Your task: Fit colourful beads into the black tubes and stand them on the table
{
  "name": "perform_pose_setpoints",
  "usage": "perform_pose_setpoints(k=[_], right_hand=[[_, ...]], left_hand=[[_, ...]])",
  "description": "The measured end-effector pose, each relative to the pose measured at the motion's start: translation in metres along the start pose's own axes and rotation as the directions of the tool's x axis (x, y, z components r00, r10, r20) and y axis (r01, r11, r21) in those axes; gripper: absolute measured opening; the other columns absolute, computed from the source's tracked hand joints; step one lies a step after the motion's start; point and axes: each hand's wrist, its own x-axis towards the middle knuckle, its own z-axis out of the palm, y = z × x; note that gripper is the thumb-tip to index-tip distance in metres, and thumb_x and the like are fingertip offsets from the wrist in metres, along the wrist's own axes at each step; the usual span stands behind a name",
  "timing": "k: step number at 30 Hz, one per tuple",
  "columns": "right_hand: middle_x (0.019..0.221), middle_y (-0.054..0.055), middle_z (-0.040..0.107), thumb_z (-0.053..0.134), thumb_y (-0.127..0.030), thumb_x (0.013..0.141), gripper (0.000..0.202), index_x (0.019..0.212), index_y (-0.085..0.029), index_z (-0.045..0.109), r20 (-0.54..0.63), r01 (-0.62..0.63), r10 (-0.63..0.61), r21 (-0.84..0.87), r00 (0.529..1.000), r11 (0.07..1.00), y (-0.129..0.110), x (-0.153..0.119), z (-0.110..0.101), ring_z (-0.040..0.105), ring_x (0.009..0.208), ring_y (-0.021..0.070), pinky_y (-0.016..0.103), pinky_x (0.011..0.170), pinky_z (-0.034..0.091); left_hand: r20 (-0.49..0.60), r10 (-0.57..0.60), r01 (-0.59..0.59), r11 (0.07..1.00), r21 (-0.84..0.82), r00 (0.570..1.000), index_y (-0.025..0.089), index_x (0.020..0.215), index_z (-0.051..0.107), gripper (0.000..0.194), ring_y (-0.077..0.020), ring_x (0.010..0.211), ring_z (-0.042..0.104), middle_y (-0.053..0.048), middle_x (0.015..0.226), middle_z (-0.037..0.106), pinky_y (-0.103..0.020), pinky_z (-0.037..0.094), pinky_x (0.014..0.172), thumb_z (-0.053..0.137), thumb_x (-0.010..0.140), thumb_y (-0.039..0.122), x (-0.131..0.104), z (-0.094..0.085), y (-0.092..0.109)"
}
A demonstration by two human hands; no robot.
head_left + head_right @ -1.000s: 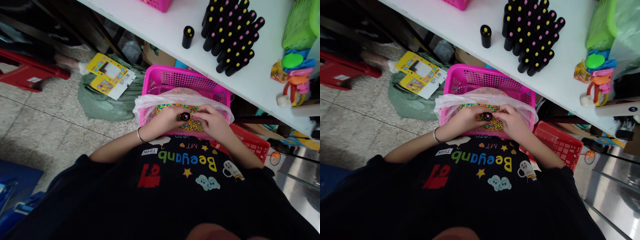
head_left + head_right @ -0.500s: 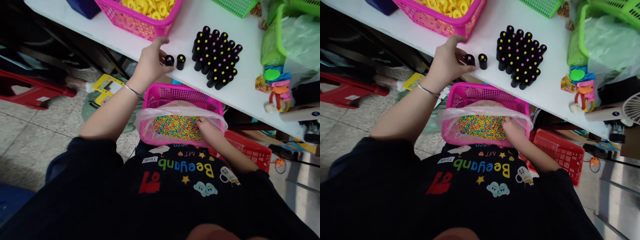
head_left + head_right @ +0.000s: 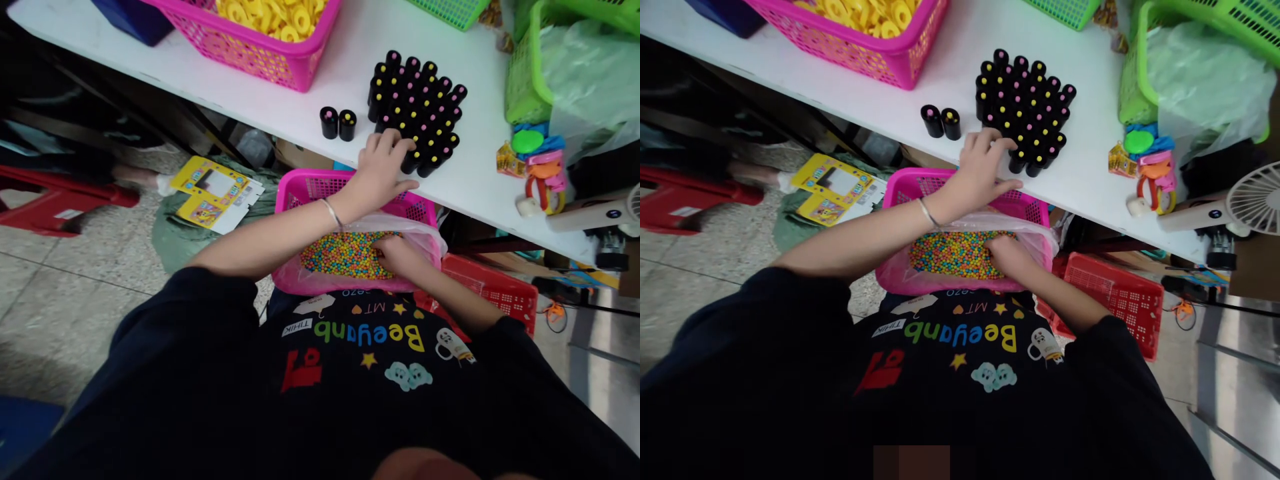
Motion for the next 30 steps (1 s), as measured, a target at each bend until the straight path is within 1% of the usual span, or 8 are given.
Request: perform_pose_setpoints(k=[2, 5, 10, 13, 17, 21, 25, 30], right_hand=[[0.095, 0.011, 0.080, 0.056, -0.002, 0.086, 0.031, 0.098, -0.017, 0.080, 0.048, -0.008, 0.007, 0.008, 0.999, 1.000, -0.002, 0.000, -0.004, 0.071, 0.087, 0.0220, 0.030, 0.075, 0.043], [0.094, 0.012, 0.080, 0.060, -0.004, 0.086, 0.026, 0.099, -0.015, 0.080, 0.055, -0.012, 0.009, 0.055, 0.998, 0.998, -0.006, -0.001, -0.006, 0.070, 0.083, 0.0217, 0.029, 0.071, 0.040], [0.085, 0.006, 0.077, 0.069, -0.001, 0.080, 0.024, 0.097, -0.014, 0.079, -0.010, -0.025, 0.029, 0.250, 1.000, 0.968, -0.005, 0.001, -0.001, 0.065, 0.074, 0.0178, 0.027, 0.066, 0.036], [0.088, 0.004, 0.078, 0.073, -0.002, 0.081, 0.028, 0.104, -0.015, 0.081, -0.060, -0.032, 0.060, 0.392, 0.996, 0.919, 0.000, 0.002, 0.004, 0.067, 0.075, 0.0164, 0.025, 0.069, 0.041], [0.099, 0.005, 0.081, 0.079, -0.016, 0.087, 0.025, 0.111, -0.018, 0.082, -0.109, 0.011, 0.067, 0.593, 0.992, 0.805, 0.010, 0.000, 0.006, 0.070, 0.082, 0.0171, 0.028, 0.075, 0.050], [0.098, 0.004, 0.081, 0.082, -0.027, 0.090, 0.028, 0.117, -0.021, 0.084, -0.135, 0.047, 0.057, 0.656, 0.989, 0.753, 0.019, -0.007, -0.001, 0.064, 0.072, 0.0145, 0.028, 0.068, 0.049], [0.100, 0.004, 0.081, 0.081, -0.029, 0.092, 0.028, 0.119, -0.023, 0.085, -0.181, 0.087, 0.044, 0.654, 0.982, 0.752, 0.020, -0.018, -0.011, 0.062, 0.072, 0.0145, 0.029, 0.067, 0.049], [0.115, 0.006, 0.078, 0.075, -0.025, 0.097, 0.029, 0.124, -0.027, 0.084, -0.308, 0.233, -0.062, 0.560, 0.949, 0.795, 0.008, -0.030, -0.024, 0.070, 0.092, 0.0187, 0.033, 0.081, 0.057]], left_hand=[[-0.040, -0.072, 0.072, 0.997, -0.005, 0.997, 0.022, 0.143, 0.056, 0.063, -0.0420, 0.141, 0.047, -0.019, 0.147, 0.057, -0.059, 0.045, 0.114, 0.085, 0.091, 0.042, 0.011, 0.019, 0.004], [-0.050, -0.140, 0.140, 0.990, 0.008, 0.989, 0.020, 0.142, 0.055, 0.058, -0.0459, 0.141, 0.047, -0.022, 0.145, 0.056, -0.061, 0.045, 0.112, 0.082, 0.094, 0.040, 0.020, 0.033, 0.005], [-0.054, -0.126, 0.126, 0.992, 0.005, 0.991, 0.022, 0.139, 0.054, 0.046, -0.0425, 0.136, 0.053, -0.018, 0.137, 0.062, -0.059, 0.047, 0.110, 0.074, 0.099, 0.034, 0.017, 0.032, 0.005], [-0.066, -0.085, 0.082, 0.995, -0.050, 0.994, 0.021, 0.133, 0.055, 0.040, -0.0385, 0.131, 0.059, -0.016, 0.132, 0.066, -0.057, 0.049, 0.109, 0.074, 0.099, 0.028, 0.006, 0.018, 0.004], [0.007, 0.017, -0.015, 0.979, -0.205, 1.000, 0.021, 0.126, 0.056, 0.037, -0.0276, 0.118, 0.069, -0.009, 0.122, 0.070, -0.044, 0.056, 0.104, 0.076, 0.094, 0.023, -0.038, -0.023, 0.006], [0.142, -0.013, 0.063, 0.933, -0.354, 0.990, 0.020, 0.117, 0.056, 0.031, -0.0190, 0.102, 0.075, -0.005, 0.109, 0.075, -0.032, 0.060, 0.092, 0.075, 0.094, 0.026, -0.103, -0.058, 0.003], [0.241, -0.117, 0.196, 0.921, -0.336, 0.963, 0.022, 0.110, 0.057, 0.031, -0.0179, 0.099, 0.077, -0.004, 0.110, 0.078, -0.029, 0.062, 0.088, 0.081, 0.090, 0.026, -0.152, -0.052, -0.006], [0.281, -0.131, 0.222, 0.919, -0.325, 0.951, 0.021, 0.111, 0.058, 0.031, -0.0182, 0.103, 0.078, -0.004, 0.115, 0.078, -0.029, 0.062, 0.090, 0.080, 0.090, 0.019, -0.169, -0.026, -0.008]])
